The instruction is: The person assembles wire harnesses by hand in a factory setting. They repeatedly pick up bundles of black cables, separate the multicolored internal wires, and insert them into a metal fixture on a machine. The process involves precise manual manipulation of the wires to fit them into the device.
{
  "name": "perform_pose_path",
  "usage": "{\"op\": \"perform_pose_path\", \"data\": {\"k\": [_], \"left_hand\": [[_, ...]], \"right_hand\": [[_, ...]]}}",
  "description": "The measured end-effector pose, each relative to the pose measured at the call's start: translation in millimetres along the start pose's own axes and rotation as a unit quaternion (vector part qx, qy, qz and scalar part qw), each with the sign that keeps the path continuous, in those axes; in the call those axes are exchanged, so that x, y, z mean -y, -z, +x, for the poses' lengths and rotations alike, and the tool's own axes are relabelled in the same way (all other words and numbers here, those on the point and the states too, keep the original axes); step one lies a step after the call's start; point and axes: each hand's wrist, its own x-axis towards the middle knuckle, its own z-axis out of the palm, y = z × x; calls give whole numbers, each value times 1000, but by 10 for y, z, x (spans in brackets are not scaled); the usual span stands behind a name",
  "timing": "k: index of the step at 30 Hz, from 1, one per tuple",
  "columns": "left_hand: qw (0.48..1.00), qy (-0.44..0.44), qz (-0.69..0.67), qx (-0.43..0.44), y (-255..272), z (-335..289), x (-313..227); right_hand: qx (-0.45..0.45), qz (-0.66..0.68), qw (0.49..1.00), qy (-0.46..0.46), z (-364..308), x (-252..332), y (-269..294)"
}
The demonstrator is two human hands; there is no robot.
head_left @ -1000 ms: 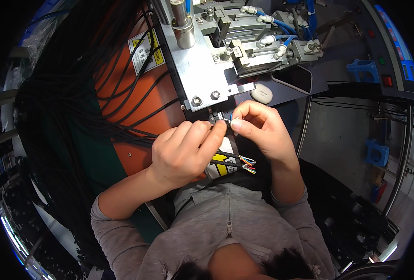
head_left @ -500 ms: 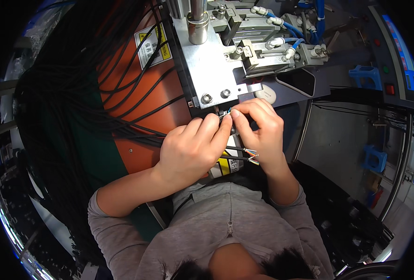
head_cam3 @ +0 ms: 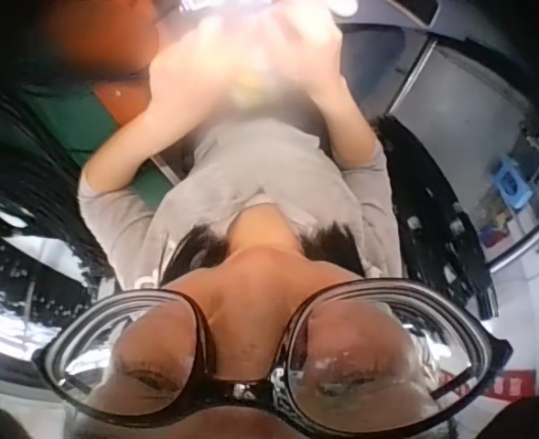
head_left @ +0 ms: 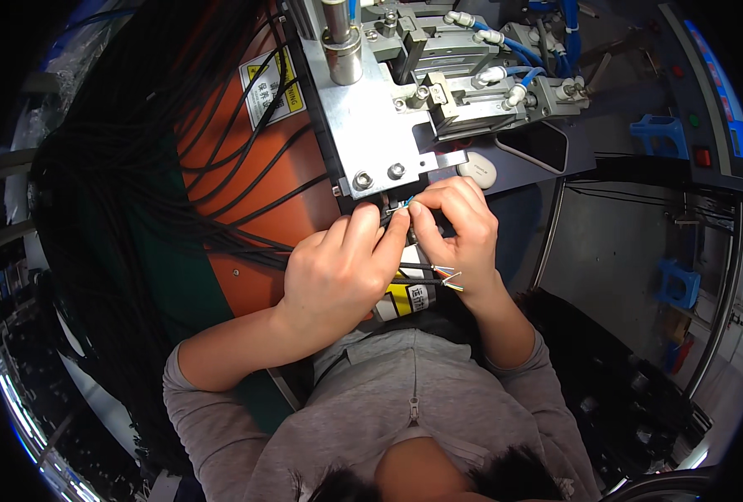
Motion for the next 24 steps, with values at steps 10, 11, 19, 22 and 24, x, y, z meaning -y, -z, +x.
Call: {"op": "perform_pose_path", "data": {"k": [10, 11, 19, 22, 24], "left_hand": [[999, -29, -6, -30, -44, -10, 61], [999, -29, -8, -30, -51, -11, 70], [998, -14, -34, -54, -66, 46, 69], [997, -5, -37, -63, -46, 20, 84], [997, 16, -59, -54, -52, -9, 108]], "right_hand": [[17, 96, 991, -97, -26, -39, -32], [19, 122, 983, -134, -37, -32, -43], [49, 233, 924, -299, -99, -76, -56], [16, 111, 978, -177, -60, -38, -86], [-8, 91, 986, -138, 2, 78, -84]]}}
